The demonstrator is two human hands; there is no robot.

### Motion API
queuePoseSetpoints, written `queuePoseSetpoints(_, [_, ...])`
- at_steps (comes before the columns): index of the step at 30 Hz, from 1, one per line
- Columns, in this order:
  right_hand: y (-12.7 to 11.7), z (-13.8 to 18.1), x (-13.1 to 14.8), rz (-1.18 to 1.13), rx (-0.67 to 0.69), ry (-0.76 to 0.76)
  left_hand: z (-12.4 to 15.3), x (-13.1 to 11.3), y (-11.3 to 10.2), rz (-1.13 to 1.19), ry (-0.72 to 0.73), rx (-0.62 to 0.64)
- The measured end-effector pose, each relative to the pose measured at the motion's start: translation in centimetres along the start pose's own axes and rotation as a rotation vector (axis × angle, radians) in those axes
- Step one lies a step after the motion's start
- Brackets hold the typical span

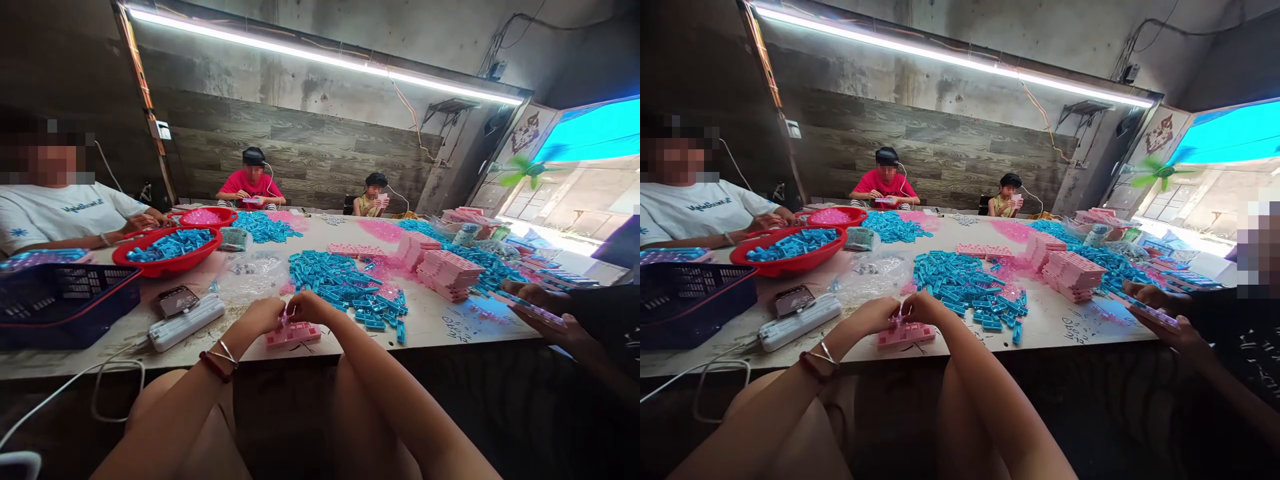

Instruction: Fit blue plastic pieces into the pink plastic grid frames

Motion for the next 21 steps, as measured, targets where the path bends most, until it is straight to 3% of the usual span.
queuePoseSetpoints(10, [-0.13, -0.05, -0.17, 0.030, 0.015, -0.034, -0.17, -0.10, -0.04, 0.052, 0.006, -0.033])
queuePoseSetpoints(21, [-0.13, -0.07, -0.69, -0.066, 0.033, 0.044, -0.92, 0.10, 0.86, 0.112, -0.004, -0.050])
Point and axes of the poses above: each hand's wrist, its own z-axis away from the middle knuckle, its own y-axis out of the palm, x = y × z, the point moved 1 cm from there along -z, towards the middle knuckle, and after that the axes turned 14 degrees about -z, right-handed, at the moved point
